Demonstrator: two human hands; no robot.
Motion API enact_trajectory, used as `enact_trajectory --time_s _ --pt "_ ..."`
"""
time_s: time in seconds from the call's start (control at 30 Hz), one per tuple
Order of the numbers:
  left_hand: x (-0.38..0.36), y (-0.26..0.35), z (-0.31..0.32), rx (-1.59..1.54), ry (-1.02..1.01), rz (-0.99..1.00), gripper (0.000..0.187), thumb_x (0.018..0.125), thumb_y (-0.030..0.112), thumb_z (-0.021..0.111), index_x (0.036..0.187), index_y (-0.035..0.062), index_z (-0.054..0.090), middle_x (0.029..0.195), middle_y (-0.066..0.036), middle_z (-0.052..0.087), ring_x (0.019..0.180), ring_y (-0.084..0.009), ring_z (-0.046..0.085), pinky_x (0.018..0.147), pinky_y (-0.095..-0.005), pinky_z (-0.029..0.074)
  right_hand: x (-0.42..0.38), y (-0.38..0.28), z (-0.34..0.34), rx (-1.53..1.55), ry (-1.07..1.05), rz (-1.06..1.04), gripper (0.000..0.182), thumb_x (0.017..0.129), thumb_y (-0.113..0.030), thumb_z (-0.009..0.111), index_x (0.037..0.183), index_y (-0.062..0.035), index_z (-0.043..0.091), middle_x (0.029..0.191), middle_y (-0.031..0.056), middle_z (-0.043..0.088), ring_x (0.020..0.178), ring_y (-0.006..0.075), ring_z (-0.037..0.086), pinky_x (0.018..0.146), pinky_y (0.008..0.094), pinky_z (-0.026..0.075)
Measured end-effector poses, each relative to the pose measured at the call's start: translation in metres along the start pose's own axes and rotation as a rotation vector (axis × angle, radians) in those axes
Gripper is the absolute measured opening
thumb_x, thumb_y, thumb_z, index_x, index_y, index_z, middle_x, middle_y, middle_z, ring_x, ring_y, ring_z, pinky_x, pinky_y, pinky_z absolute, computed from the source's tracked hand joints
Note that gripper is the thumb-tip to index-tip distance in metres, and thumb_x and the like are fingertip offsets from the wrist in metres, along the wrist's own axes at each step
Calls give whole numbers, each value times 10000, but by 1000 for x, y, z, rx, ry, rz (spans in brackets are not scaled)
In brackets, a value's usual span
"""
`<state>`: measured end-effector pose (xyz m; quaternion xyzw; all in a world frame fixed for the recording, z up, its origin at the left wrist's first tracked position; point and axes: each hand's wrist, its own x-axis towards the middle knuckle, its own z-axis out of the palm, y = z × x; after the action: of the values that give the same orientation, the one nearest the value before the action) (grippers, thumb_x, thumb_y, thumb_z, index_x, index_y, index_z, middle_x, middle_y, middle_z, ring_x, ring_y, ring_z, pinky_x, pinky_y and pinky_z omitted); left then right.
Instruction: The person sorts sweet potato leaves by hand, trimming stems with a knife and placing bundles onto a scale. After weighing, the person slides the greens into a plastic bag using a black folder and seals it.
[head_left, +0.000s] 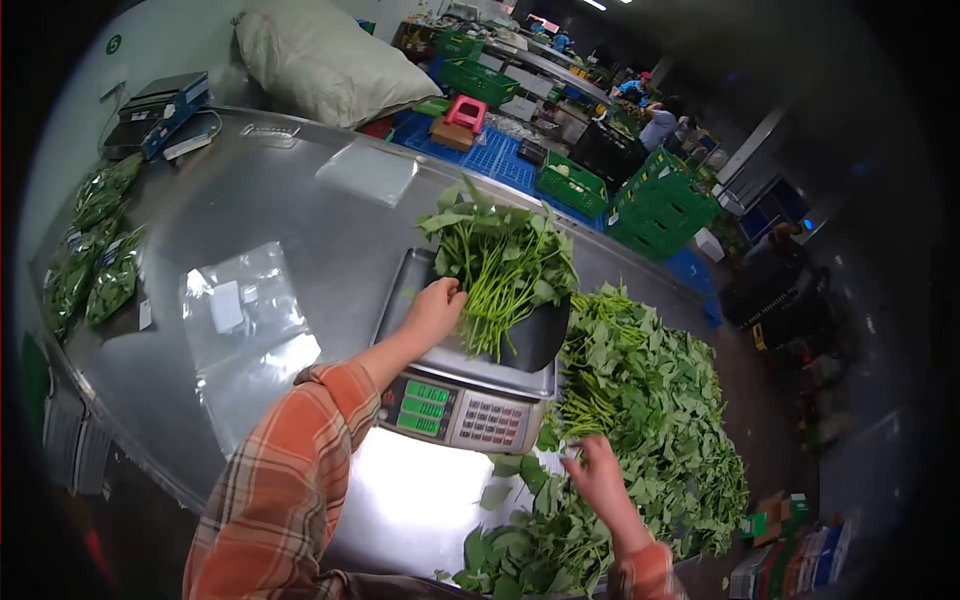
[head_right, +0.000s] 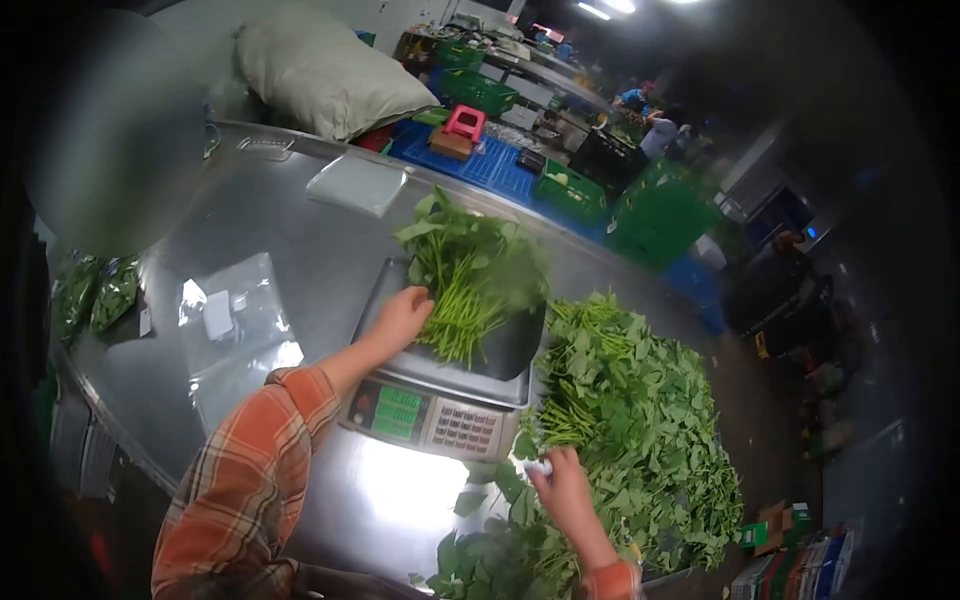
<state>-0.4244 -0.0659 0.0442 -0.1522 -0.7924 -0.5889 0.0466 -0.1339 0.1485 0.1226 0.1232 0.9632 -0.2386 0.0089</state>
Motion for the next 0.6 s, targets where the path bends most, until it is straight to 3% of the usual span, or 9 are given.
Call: enact_trajectory --time_s 0.07,0.1,0.2,0.27,0.3,0.33,0.47,0.57,0.6 --pt "22 -6 12 40 12 -118 359 848 237 526 1089 -28 554 1013 -214 615 957 -358 585 833 -395 457 71 -23 6 334 48 -30 250 816 -185 633 926 38 598 870 143 605 716 217 611 658 311 471" --pt "30 -14 18 39 3 -105 358 848 234 519 1090 -27 557 1015 -214 616 961 -357 586 838 -392 456 101 -51 3 311 91 -122 221 821 -180 624 882 32 604 769 141 605 725 197 611 663 301 470" --pt "36 -37 39 -46 -13 -120 343 836 197 508 1096 -19 569 1030 -214 618 980 -343 590 856 -372 454 196 -84 33 212 207 -51 431 798 -377 625 905 40 593 857 206 621 806 345 607 726 384 469" --pt "32 -26 37 -112 -21 -130 317 825 160 523 1085 -13 574 1018 -206 623 976 -327 596 850 -355 459 238 -108 42 89 188 114 633 734 -533 627 961 55 572 961 237 617 892 377 605 776 402 471" --pt "31 -29 40 -136 -22 -121 308 823 148 526 1082 -10 574 1011 -202 625 970 -323 599 846 -351 462 253 -113 50 102 200 114 693 710 -570 633 968 70 574 903 263 625 870 387 614 761 403 475" --pt "33 -33 42 -110 -3 -2 302 831 139 568 1075 -38 566 944 -157 642 862 -245 626 773 -297 476 265 -115 57 39 203 108 656 713 -538 635 958 68 579 890 260 628 859 388 617 758 404 476" --pt "28 -11 33 -28 -75 -75 344 833 196 606 1100 -15 555 813 -134 603 735 -228 591 697 -322 473 280 -102 57 110 207 121 488 721 -390 620 901 63 601 842 243 641 834 361 630 743 389 483" --pt "35 -1 46 49 157 26 399 845 260 574 1136 -8 519 938 -199 592 871 -340 584 770 -387 466 277 -81 49 200 206 -5 338 798 -261 603 938 45 572 827 189 643 720 273 640 672 379 503" --pt "39 6 48 10 166 14 362 843 256 569 1077 -12 508 944 -196 572 870 -364 567 753 -406 466 275 -78 48 475 191 13 283 814 -220 587 944 28 545 811 164 632 699 249 630 639 364 504"
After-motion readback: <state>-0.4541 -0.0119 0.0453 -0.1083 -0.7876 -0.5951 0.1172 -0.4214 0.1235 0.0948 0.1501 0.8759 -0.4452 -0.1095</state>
